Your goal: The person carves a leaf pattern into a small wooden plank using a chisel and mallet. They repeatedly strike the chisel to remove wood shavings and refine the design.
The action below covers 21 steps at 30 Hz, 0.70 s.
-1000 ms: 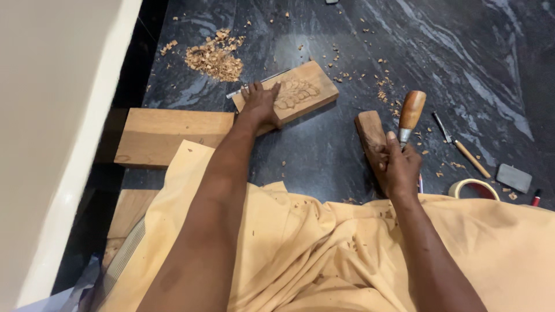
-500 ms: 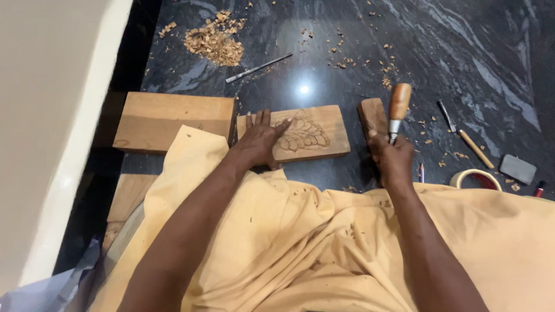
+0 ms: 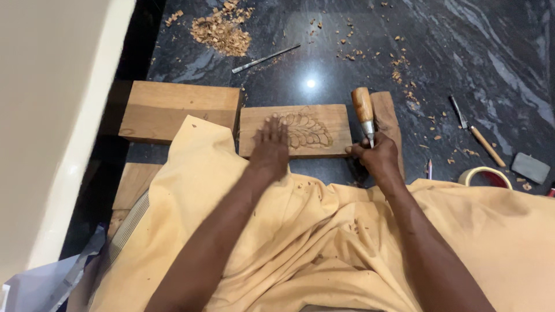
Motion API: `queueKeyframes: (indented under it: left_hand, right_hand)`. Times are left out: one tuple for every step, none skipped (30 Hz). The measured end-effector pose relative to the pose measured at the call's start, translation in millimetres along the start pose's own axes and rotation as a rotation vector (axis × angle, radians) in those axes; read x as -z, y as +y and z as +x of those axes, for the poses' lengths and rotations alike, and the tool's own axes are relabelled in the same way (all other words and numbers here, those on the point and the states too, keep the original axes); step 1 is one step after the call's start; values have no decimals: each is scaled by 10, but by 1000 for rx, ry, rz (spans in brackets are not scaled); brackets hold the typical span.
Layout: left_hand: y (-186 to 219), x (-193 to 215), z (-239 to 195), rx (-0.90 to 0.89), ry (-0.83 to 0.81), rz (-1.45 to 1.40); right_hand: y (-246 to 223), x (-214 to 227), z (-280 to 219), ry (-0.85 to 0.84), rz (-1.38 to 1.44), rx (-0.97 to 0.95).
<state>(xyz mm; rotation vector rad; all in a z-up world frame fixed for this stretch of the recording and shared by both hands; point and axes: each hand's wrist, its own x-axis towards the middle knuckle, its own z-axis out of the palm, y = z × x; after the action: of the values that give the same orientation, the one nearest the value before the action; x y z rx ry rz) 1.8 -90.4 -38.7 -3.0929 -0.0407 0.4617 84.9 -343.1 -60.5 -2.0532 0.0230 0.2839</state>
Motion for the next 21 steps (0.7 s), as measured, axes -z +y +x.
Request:
queueKeyframes:
  left_hand:
    - [93, -8, -43, -7, -71, -60]
    - [214, -13, -94, -16, -140, -120]
    - [339, -17, -146, -24, -209, -180]
    - [440, -28, -193, -83, -166, -206]
    - [528, -53, -241, -141, -122, -232]
    - [587, -86, -281, -198, -77, -257]
    - [629, -122, -311, -269, -65, -334]
    - [658, -151, -331, -339, -50, -412]
    - [675, -173, -349, -409, -34, -490]
    - [687, -187, -375, -425, -19, -558]
    - [697, -195, -408, -440, -4, -626]
    - [701, -195, -434, -453, 11, -693]
    - [724, -186, -435, -380, 81, -599]
    - [766, -173, -424, -305, 151, -504]
    - [803, -165, -415, -232, 220, -409]
    - [820, -161, -402, -244, 203, -357]
    - [831, -159, -386, -256, 186, -305]
    - [844, -160, -382, -270, 170, -255]
    - [850, -165, -412, -283, 120, -434]
    - [852, -166, -459, -297, 69, -612]
    - [846, -153, -495, -309, 17, -789]
  right_hand:
    - [9, 5, 4, -7, 7, 0]
    - [13, 11, 12, -11, 14, 1]
    - [14, 11, 20, -18, 19, -7]
    - [12, 6, 28, -26, 24, -14]
    - [14, 10, 28, -33, 29, -21]
    - [19, 12, 27, -38, 36, -29]
    - [26, 14, 24, -42, 42, -36]
    - [30, 14, 28, -47, 48, -41]
    - [35, 14, 29, -57, 65, -29]
    - [45, 17, 24, -66, 81, -17]
    - [54, 22, 19, -76, 96, -5]
    - [57, 22, 23, -73, 83, -7]
    - [54, 22, 36, -71, 69, -9]
    - [46, 17, 43, -71, 55, -11]
    - [38, 21, 48, -66, 26, -23]
    - [30, 26, 56, -60, 0, -35]
    - [26, 28, 59, -55, -26, -47]
    - [28, 27, 54, -56, -22, -33]
    - [30, 18, 48, -58, -18, -18]
    - [32, 19, 40, -57, -14, -5]
    - [29, 26, 33, -54, -18, -8]
